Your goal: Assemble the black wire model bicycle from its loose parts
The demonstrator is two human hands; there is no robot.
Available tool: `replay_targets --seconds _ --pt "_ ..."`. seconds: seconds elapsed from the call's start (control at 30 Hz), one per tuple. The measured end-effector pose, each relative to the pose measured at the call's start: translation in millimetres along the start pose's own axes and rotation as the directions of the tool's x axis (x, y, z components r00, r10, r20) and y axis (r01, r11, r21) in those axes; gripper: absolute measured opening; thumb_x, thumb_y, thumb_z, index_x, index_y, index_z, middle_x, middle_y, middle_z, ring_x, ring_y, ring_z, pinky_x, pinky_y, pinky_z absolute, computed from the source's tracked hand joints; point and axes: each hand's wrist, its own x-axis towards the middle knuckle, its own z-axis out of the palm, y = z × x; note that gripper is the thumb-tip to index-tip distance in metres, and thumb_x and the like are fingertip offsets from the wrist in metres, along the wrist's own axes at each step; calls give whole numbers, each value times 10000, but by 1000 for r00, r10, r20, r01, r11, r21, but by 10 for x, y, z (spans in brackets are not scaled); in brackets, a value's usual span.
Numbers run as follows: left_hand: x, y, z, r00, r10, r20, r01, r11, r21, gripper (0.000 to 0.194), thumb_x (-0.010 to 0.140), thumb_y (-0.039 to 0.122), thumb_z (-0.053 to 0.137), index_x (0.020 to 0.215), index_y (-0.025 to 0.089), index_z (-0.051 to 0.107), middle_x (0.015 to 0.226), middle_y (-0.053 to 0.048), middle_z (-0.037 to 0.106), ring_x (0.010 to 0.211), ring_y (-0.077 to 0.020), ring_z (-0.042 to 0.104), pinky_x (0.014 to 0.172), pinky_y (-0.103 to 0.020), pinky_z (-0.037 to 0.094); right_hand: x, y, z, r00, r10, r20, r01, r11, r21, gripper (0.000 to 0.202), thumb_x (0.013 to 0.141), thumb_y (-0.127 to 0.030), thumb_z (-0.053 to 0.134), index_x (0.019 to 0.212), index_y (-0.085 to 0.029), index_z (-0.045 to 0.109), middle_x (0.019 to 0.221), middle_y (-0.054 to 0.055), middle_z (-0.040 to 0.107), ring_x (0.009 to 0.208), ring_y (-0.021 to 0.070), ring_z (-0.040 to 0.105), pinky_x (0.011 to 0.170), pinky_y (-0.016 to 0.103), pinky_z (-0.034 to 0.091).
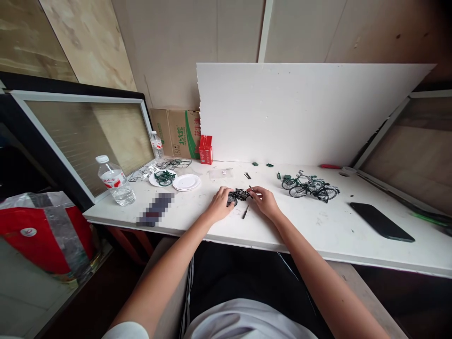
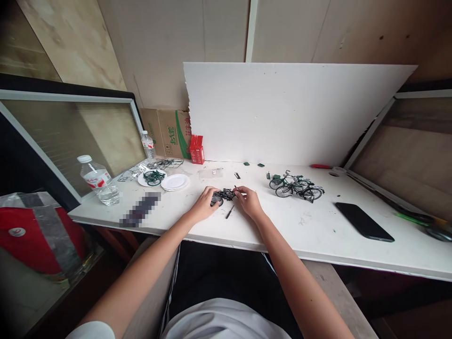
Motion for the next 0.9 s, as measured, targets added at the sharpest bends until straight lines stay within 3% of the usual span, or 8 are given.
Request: replay_targets --seconds 0.23,0.5,0.7,0.9 --pt "-16 -3 20 999 -21 25 19 997 79 407 982 213 603 1385 227 550 1399 -152 566 1349 -322 605 1163 -528 502 23 48 -27 998 34 -48 -30 996 86 349 931 -508 676 1030 -190 779 1161 133 822 1009 283 760 964 449 589" --pt "-6 31 -10 998 -47 32 41 987 158 231 1008 290 623 1218 215 684 1342 -137 605 1274 -326 657 1137 -530 518 17 72 -32 999 49 -3 -48 980 195 357 855 -516 765 997 -190 797 1102 121 832 1012 288 763 965 439 592" --pt "-5 60 -37 1000 -1 5 0 992 130 168 1005 304 666 1146 225 712 1312 -126 612 1224 -302 676 1103 -495 541 32 46 -43 998 30 -47 -19 975 220 356 898 -538 718 984 -200 787 1134 130 830 1086 309 761 1009 467 589" --pt "14 61 -40 1000 4 2 -4 996 90 78 998 276 681 1054 229 709 1249 -103 640 1191 -283 684 1098 -467 528 20 17 -46 1000 5 -8 -3 975 221 372 923 -528 699 1039 -185 787 1155 131 821 1088 297 745 1024 459 570"
